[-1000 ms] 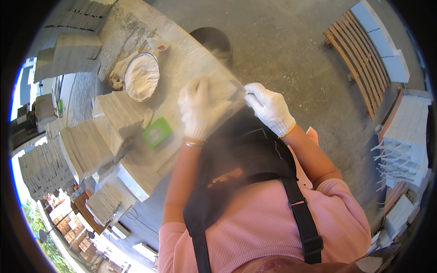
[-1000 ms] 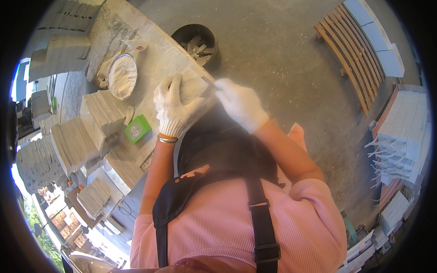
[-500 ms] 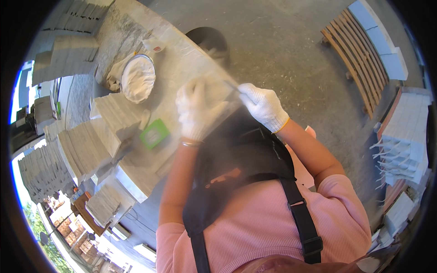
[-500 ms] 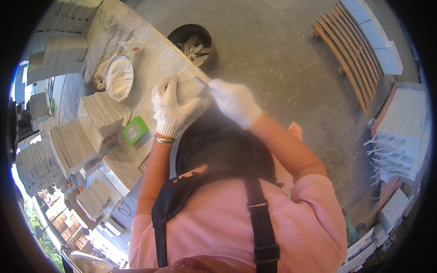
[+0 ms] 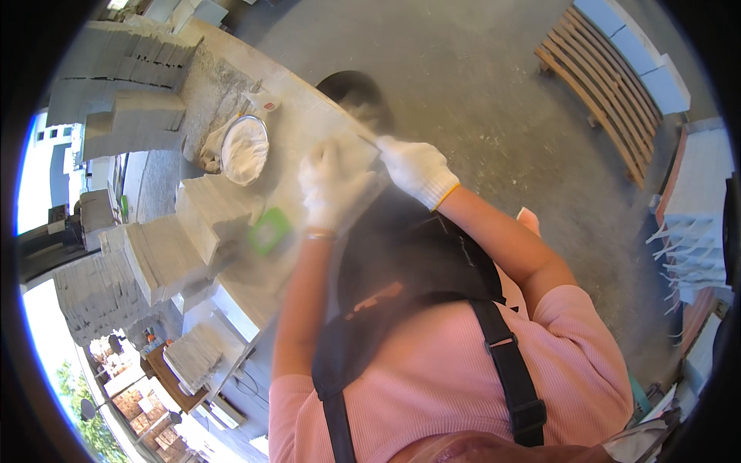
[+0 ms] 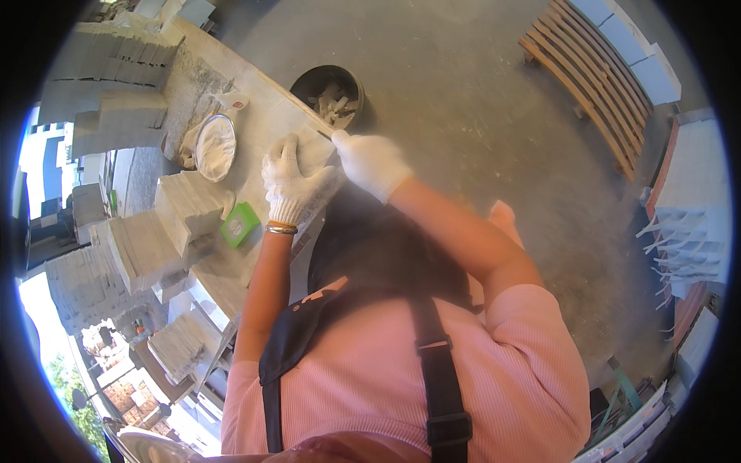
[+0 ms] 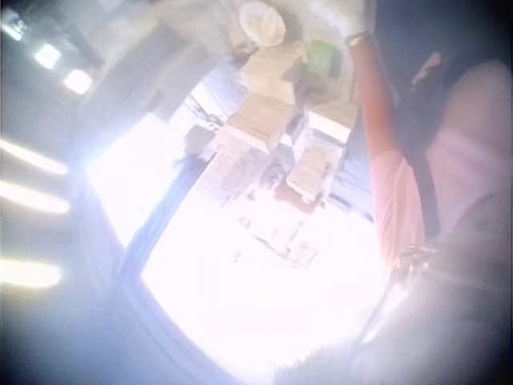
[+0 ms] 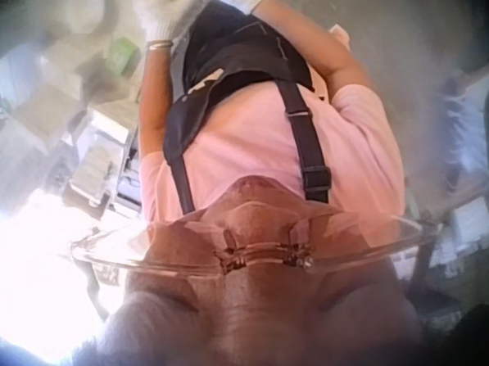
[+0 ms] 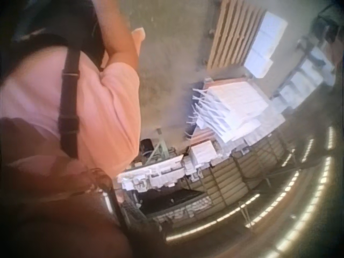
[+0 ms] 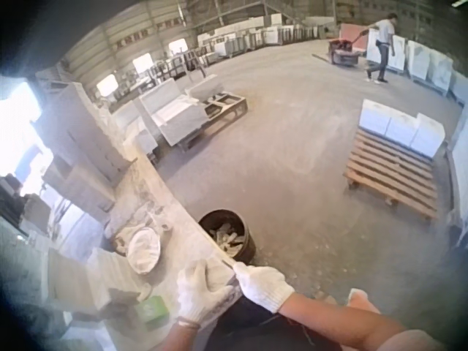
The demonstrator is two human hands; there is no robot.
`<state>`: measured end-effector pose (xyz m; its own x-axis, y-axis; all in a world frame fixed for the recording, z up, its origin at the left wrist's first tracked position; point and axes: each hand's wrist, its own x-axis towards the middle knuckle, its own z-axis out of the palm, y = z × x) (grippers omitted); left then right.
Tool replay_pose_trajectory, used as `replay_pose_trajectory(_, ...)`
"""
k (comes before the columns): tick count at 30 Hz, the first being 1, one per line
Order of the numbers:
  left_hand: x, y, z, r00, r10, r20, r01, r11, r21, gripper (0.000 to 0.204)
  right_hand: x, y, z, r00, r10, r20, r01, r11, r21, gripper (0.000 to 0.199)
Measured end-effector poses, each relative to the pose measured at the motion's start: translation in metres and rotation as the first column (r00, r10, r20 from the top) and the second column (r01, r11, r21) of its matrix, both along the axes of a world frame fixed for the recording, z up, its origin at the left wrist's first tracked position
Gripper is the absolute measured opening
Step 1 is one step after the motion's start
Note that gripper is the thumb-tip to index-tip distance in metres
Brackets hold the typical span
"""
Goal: The person smooths and edges white rectangular tiles using a green sponge and a metal scraper. They repeatedly wipe the tile surfaces and scrape the edges, then stack the finished tiles on a nearby pallet.
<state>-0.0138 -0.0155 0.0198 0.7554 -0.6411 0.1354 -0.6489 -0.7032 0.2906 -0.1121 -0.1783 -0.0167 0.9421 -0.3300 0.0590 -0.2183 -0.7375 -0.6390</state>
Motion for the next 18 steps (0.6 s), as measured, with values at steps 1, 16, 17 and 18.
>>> replay_pose_trajectory(1, 0.001, 0.0, 0.0, 1.0, -0.001, 0.031, 0.0, 0.999, 0.032, 0.096, -0.001, -0.005, 0.003, 0.999, 0.011, -0.03, -0.009, 0.999, 0.047, 0.024)
replay_pose_trajectory(16, 0.019, 0.06, 0.046, 0.924, -0.144, -0.355, -0.094, 0.813, -0.575, 0.094, -0.01, -0.026, 0.077, 0.998, 0.019, 0.063, -0.054, 0.778, 0.626, 0.015)
replay_pose_trajectory(17, 0.02, 0.064, 0.045, 0.902, -0.158, -0.401, -0.131, 0.786, -0.605, 0.09, -0.006, -0.022, 0.081, 0.994, 0.05, 0.098, -0.099, 0.787, 0.608, 0.015)
replay_pose_trajectory(18, 0.02, 0.068, 0.044, 0.879, -0.179, -0.441, -0.163, 0.757, -0.632, 0.087, -0.002, -0.018, 0.084, 0.991, 0.066, 0.116, -0.122, 0.798, 0.59, 0.015)
